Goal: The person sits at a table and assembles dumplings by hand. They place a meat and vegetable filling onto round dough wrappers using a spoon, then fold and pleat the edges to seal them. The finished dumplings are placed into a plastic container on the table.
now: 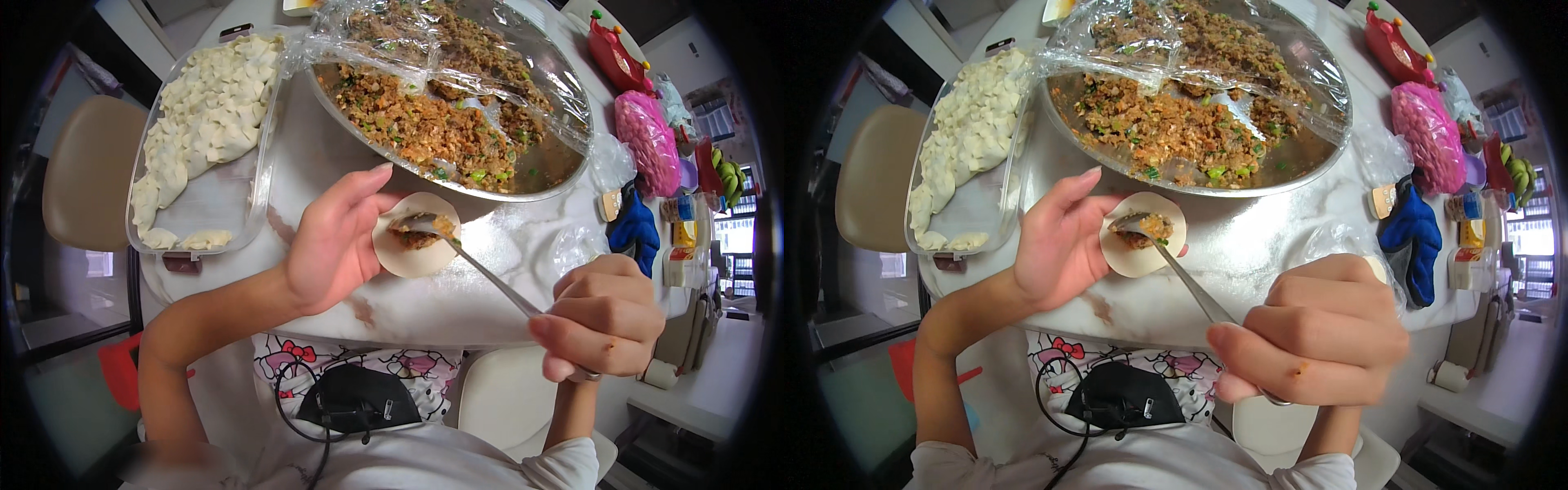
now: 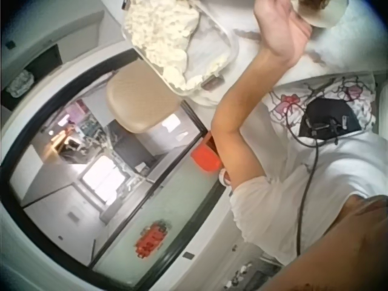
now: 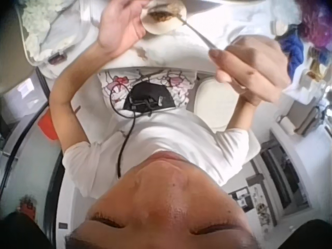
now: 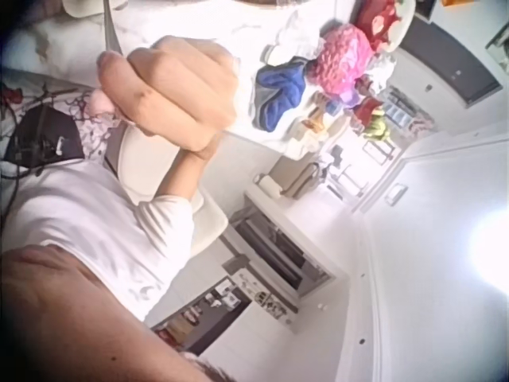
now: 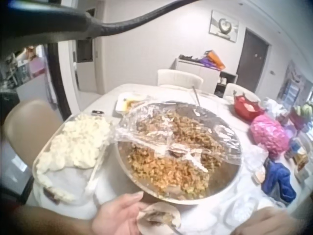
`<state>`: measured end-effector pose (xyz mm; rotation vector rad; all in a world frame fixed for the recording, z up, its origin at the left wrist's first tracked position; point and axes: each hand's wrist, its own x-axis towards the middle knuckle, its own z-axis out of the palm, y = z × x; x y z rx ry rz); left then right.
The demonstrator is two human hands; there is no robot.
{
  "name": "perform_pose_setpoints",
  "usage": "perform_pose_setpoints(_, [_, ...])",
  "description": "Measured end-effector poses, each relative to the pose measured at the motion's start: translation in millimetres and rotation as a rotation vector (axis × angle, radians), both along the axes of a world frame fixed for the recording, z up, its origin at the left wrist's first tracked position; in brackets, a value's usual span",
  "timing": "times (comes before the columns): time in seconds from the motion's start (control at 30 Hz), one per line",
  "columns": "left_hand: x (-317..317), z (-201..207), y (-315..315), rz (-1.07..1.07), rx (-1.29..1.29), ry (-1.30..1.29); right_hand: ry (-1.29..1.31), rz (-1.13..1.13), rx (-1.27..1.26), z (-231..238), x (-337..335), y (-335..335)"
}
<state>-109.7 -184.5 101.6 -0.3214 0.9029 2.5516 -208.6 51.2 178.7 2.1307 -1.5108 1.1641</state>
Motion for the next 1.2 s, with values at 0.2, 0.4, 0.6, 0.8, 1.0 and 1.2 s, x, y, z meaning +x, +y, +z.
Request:
perform_pose_setpoints(0.2, [-4.9,-0.3,-4.4,-0.036,-0.024,0.035,0.025,0.012,0.011,-1.1,-2.2,-4.3])
perform_pose_setpoints(0.4, [1.5,-4.7,-1.2,0.051,0.055,-0.033,0.004,0.011,-0.007,-0.2,0.7,0.2])
perform_pose_setpoints(0.6, [-1.1,-4.5,-6.0,0.020,0.007,-0.017,-0.047,-0.070,-0.140,-8.4,4.4,-4.4])
perform_pose_setpoints(0.8, [-1.6,-4.9,1.2,0.005,0.050,-0.005,-0.337,-0.287,-0.439,2.1,-17.0,32.9])
perform_pose_setpoints(1.0, [-1.7,-4.5,1.1,0.015,-0.021,-0.013,-0.413,-0.713,-0.181,-12.1,-72.1,41.8])
perform_pose_setpoints(1.2, [-1.6,-8.1,-3.9,0.049,-0.115,0.064,-0.248,-0.576,0.402,7.9,-64.9,30.9])
